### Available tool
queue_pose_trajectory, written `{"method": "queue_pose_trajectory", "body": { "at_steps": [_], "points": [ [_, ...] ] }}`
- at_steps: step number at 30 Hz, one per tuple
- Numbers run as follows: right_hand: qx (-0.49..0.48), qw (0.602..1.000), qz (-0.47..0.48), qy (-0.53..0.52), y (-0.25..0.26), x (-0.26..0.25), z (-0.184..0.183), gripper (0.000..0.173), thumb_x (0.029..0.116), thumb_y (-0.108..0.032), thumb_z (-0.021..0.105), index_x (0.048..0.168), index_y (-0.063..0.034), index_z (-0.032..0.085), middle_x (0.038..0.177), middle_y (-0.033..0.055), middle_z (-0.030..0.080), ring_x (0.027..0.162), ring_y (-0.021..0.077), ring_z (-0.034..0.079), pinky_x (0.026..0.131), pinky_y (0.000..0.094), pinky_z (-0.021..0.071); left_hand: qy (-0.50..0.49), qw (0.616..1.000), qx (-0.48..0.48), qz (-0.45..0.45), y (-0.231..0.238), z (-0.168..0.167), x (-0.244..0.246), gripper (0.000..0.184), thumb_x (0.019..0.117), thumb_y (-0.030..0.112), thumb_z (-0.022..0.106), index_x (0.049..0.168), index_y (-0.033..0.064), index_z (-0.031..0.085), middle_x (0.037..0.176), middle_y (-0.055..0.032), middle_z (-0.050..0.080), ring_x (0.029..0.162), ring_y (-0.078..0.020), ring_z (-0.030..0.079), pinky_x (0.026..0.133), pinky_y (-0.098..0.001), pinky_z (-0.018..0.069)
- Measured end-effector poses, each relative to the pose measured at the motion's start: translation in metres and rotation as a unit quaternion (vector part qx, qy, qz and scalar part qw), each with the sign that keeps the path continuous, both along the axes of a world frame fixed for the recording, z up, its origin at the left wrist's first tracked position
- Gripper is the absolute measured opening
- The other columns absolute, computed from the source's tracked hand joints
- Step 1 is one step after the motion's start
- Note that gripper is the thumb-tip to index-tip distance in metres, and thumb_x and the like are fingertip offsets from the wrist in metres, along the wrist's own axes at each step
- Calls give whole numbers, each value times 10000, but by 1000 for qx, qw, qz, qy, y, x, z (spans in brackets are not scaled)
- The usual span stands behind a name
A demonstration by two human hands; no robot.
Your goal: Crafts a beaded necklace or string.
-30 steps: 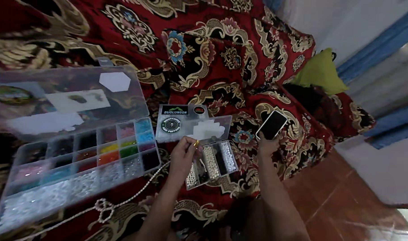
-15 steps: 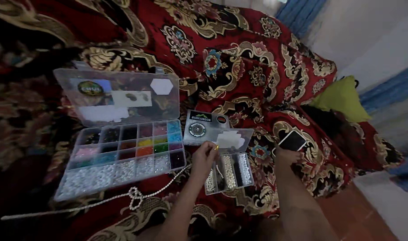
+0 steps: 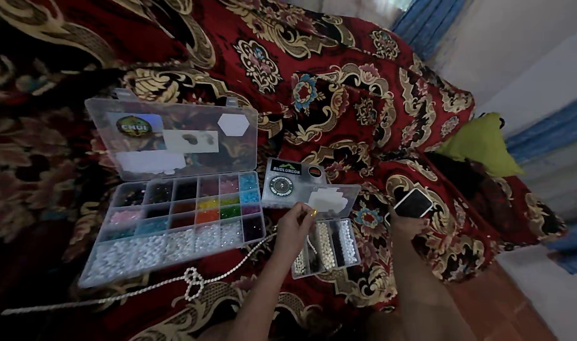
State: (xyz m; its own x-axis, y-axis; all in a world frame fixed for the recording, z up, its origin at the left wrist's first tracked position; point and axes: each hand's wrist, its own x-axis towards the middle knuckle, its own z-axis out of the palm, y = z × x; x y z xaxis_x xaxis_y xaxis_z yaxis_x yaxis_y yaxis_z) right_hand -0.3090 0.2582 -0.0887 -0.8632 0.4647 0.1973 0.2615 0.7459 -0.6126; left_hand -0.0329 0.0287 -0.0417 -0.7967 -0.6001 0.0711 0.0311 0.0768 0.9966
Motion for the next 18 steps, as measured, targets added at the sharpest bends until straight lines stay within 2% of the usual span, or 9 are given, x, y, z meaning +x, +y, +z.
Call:
{"method": "queue_pose_trajectory", "body": {
  "at_steps": [6,18],
  "points": [
    [-15,1000,9,2,1,4,5,1172,669,-476,941,1472,139,350,1439,346,479,1352,446,496,1124,491,431,3,1000,-9,3,1,-2,0,178,1016,101,557,1088,-40,640,875,-86,693,749,-126,696,731,-300,601],
    [-21,1000,-16,-12,-1,-1,2,1201,645,-494,951,1468,138,346,1449,340,464,1359,431,492,1117,466,440,12,1000,-9,11,1,-2,0,170,1007,100,566,1068,-43,635,865,-74,685,732,-96,686,714,-265,591]
  ]
}}
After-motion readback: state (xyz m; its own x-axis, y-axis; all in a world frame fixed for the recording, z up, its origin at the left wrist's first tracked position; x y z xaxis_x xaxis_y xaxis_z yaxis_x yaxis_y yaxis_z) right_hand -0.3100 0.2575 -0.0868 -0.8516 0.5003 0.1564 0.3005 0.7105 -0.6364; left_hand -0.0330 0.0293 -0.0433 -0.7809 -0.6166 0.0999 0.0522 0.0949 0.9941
